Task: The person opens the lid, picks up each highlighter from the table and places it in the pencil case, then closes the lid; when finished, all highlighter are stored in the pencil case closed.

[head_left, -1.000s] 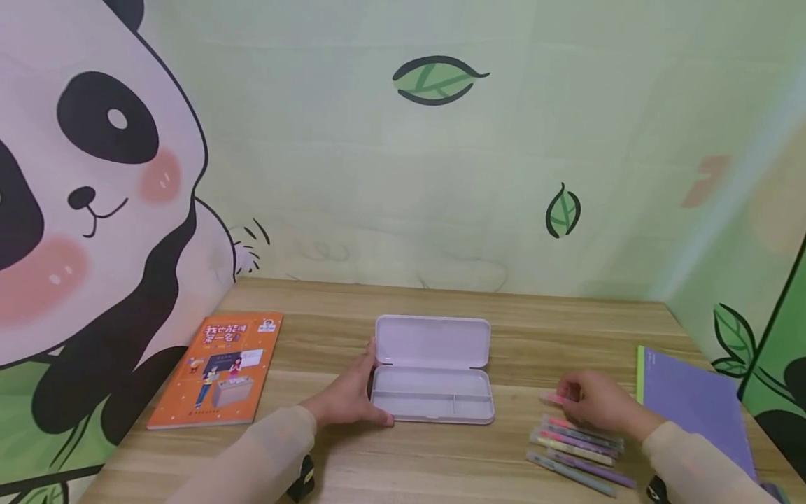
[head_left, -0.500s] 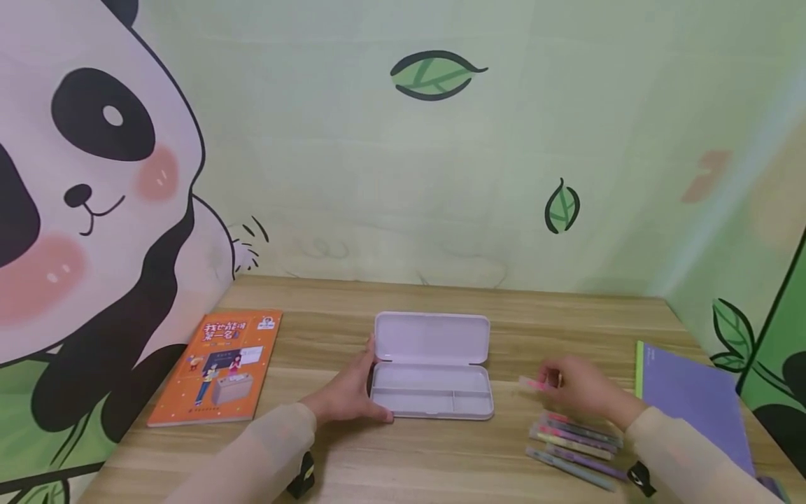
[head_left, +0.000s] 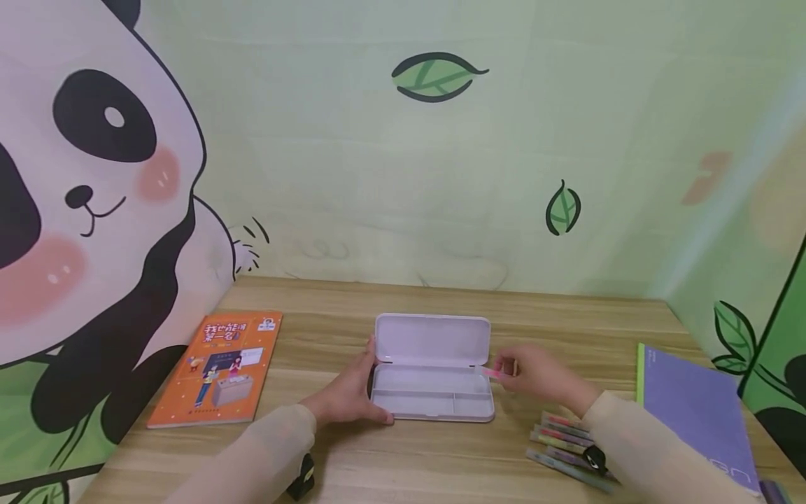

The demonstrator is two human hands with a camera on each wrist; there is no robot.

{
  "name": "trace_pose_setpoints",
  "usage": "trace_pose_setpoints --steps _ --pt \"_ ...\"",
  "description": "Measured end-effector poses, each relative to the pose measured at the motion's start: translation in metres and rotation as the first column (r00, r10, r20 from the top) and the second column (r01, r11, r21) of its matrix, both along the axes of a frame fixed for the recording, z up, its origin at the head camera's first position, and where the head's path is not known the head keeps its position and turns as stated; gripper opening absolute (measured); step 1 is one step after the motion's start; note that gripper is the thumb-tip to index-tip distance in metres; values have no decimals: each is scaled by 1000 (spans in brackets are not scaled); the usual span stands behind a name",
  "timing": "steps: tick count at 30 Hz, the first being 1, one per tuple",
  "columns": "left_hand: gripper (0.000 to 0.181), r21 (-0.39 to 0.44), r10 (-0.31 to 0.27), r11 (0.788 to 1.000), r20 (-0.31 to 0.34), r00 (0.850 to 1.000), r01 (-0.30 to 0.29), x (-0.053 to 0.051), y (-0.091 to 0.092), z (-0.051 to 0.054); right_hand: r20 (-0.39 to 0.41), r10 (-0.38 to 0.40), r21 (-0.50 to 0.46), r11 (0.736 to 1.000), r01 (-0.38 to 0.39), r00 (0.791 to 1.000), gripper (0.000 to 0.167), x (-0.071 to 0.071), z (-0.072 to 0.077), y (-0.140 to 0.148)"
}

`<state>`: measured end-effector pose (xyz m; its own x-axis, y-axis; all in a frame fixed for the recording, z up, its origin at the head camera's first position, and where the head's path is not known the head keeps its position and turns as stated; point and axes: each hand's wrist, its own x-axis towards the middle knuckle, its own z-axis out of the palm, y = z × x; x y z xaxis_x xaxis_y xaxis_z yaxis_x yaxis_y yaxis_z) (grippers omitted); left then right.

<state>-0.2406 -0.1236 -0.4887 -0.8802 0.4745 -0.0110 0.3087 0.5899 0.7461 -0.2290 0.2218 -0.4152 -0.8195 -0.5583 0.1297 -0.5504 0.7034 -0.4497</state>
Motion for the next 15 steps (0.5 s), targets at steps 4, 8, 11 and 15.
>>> trace_pose_setpoints --steps 4,8,11,15 --pt "146 11 -2 1000 -27 1000 2 -1 0 -1 -25 40 -15 999 -40 999 11 -5 7 -19" --pt "146 17 -5 1000 -41 999 6 -2 1 -1 -21 63 -28 998 -63 998 11 -11 11 -37" --pt "146 11 -5 1000 -36 999 5 -1 1 -1 -23 92 -32 995 -93 995 10 -15 13 -49" --pt "145 11 -1 1000 -31 1000 2 0 1 -1 -43 111 -4 994 -112 993 10 -18 12 -66"
